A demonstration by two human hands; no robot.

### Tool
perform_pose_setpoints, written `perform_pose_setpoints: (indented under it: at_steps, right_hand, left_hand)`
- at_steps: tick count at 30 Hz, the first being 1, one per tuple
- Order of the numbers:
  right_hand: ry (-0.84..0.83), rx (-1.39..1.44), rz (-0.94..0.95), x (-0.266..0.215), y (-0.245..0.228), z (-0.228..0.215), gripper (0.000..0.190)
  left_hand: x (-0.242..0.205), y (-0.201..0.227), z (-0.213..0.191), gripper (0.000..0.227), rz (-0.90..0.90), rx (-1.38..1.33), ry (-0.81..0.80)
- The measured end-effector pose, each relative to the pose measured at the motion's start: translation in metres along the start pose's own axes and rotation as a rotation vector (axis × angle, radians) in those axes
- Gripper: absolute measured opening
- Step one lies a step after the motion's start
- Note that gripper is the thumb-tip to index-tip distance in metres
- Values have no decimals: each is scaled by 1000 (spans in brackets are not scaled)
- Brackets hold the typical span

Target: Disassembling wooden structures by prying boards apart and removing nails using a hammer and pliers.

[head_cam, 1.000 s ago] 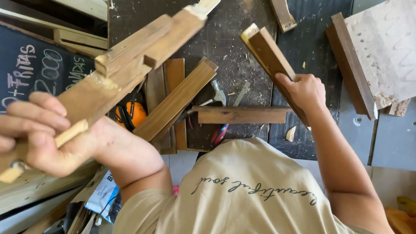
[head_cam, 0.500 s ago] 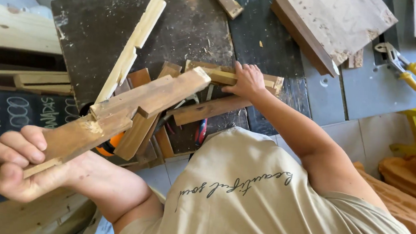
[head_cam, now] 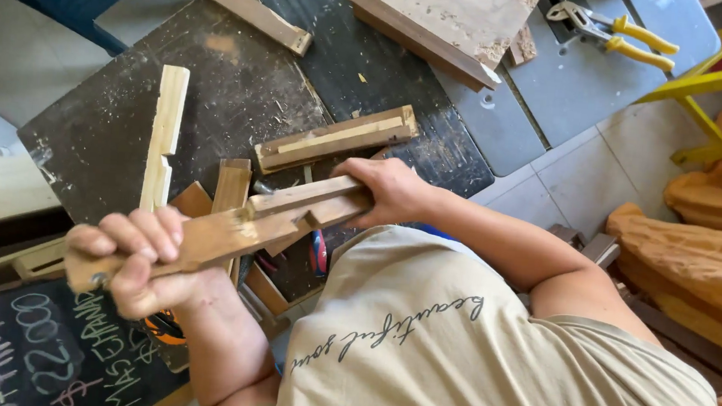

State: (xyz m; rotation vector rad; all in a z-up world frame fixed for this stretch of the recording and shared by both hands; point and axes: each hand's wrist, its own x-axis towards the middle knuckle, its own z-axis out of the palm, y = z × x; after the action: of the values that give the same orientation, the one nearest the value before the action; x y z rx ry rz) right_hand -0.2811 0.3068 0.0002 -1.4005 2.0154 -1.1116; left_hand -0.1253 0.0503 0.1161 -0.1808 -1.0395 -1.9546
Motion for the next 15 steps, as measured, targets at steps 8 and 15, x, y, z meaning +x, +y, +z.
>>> perform_pose_setpoints:
  at_steps: [8, 15]
  right_hand:
    - [507, -122, 195, -104, 102, -15, 76]
    - [350, -582, 402, -234, 169, -79, 63]
  left_hand:
    - [3, -52, -9, 70, -273, 805, -244]
    - [-36, -30, -39, 16, -682, 1121, -71]
